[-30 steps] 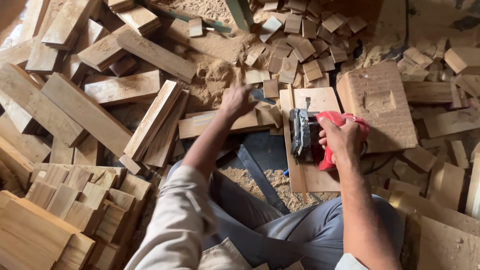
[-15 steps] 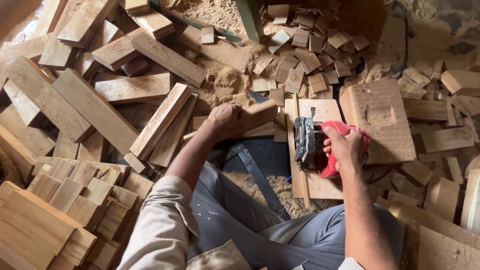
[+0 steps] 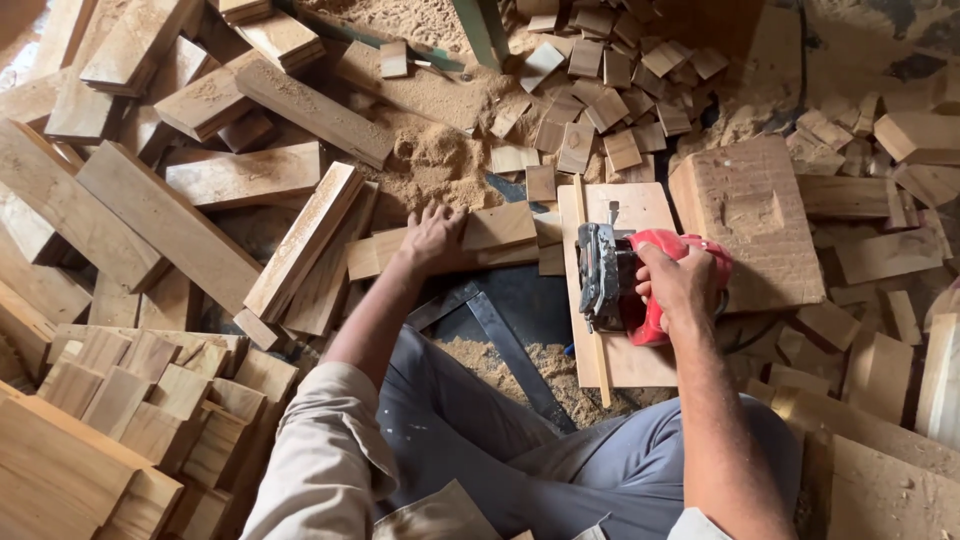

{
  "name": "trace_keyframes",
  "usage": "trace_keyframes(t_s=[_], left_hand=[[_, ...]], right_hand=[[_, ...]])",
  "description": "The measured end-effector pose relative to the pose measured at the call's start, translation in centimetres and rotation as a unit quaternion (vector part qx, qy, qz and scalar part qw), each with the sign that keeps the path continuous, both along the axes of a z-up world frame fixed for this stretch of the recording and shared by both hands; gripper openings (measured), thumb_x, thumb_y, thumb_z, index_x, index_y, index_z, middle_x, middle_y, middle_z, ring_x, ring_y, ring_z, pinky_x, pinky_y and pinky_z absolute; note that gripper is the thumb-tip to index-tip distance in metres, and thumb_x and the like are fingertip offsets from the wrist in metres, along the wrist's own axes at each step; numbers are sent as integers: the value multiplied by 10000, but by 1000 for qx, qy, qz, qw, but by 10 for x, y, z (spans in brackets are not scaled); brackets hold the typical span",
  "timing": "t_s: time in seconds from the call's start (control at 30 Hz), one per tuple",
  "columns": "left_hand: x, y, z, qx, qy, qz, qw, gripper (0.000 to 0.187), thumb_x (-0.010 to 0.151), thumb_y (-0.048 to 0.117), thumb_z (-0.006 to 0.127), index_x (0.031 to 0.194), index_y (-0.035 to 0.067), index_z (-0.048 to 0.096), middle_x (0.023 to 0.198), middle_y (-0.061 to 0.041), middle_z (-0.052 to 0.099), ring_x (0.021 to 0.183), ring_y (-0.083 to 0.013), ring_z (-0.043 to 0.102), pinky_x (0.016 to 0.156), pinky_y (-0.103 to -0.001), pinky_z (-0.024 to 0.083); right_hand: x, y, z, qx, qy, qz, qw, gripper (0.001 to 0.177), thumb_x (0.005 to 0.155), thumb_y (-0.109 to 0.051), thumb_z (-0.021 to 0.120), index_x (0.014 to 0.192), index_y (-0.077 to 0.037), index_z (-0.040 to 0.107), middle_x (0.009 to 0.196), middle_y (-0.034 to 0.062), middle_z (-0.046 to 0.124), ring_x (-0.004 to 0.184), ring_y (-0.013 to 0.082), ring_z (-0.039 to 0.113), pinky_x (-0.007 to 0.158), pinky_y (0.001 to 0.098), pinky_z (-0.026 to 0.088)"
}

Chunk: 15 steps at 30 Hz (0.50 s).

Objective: Measuring wooden blocks with a square and cutting them using a jigsaw.

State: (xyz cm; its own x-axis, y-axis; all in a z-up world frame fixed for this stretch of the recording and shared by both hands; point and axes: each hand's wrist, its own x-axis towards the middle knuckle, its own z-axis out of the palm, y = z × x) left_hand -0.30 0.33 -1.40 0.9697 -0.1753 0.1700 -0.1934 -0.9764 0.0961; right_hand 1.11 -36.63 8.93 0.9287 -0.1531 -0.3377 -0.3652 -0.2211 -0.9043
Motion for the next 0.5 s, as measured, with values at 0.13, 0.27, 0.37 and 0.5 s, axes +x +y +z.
trace_keyframes(t_s=[0.13,0.27,0.37,0.5], left_hand=[[-33,-30,18,-20,121,116,986,762,817,578,715,1333,51,524,1270,-203,532,1210,-341,506,1003,-497,455],[-59,-40,-3,109,38,127,985,657,849,503,700,1286,52,508,1319,-206,525,1276,-370,521,1011,-558,462],[-62,-35,-2,81,63,129,986,648,879,438,682,1347,60,442,1369,-210,483,1263,-384,520,944,-593,477],[-57,-37,30,-54,219,132,965,790,853,359,706,1543,276,330,1483,-205,383,1262,-401,472,969,-593,432]], right_hand=[[-1,0,1,-48,13,7,999,232,873,-215,746,916,9,705,675,88,676,477,135,602,420,289,487],[0,2,2,-10,10,6,1000,239,868,-214,754,933,7,692,675,81,665,471,134,589,408,293,461],[-6,4,2,-14,3,13,1000,236,876,-215,757,940,2,689,676,73,663,472,129,592,412,287,467],[-1,-1,1,30,-6,-6,1000,231,853,-185,766,974,-23,654,655,69,653,445,135,573,387,294,454]])
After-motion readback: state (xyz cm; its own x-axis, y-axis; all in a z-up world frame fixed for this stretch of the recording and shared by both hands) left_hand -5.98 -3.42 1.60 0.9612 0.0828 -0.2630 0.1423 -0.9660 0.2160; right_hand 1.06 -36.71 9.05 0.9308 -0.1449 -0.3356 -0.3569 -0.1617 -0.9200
